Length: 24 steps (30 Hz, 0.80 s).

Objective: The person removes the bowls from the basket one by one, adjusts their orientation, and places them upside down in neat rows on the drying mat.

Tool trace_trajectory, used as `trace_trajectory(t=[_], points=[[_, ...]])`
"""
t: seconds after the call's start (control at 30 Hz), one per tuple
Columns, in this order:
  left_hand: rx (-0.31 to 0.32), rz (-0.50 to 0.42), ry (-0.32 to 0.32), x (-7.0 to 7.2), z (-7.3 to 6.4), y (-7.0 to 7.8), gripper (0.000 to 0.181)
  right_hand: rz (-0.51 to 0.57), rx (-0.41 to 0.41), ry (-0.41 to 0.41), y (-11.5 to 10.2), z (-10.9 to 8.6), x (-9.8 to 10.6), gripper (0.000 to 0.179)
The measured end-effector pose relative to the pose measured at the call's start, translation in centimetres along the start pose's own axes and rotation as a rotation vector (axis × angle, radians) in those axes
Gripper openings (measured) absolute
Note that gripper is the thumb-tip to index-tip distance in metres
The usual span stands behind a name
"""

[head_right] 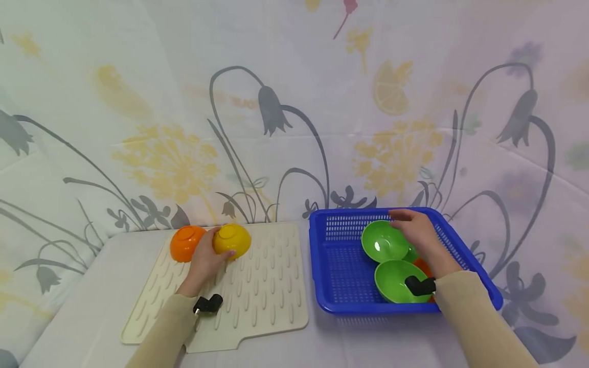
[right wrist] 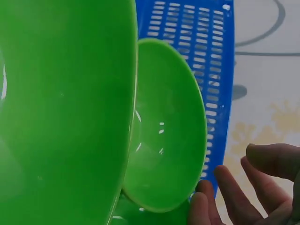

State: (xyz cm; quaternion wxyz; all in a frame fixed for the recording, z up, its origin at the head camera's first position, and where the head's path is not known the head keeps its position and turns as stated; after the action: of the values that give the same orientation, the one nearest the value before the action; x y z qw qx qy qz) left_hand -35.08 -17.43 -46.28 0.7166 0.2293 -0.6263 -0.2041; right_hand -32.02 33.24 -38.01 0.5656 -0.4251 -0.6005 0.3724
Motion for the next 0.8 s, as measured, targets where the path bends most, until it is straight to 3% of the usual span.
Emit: trace_trajectory(t=[0.37,0.8], points=[[0.006,-0.006,0.003,0.0,0.0,0.1,0.078,-0.122,-0.055,-0.027,1.5,0.9,0.7,0.052],[0.014,0.006,0.001,-0.1,0.1,0.1,0.078,-0.120,-0.083,0.023,2.8,0.8,1.1,0.051]])
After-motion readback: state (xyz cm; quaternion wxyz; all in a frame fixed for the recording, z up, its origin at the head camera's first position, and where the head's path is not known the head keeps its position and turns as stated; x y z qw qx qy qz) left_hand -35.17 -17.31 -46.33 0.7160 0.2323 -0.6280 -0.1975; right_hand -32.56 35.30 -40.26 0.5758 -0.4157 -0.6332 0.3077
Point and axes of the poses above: each hand's wrist, its own z-axis towards the middle knuckle, its own x-axis out of the back of the hand, y = z × x, the point moved 8 cm from there along z, towards the middle knuckle, and after that the axes turned 11 degrees about z, right-handed, at the moved point
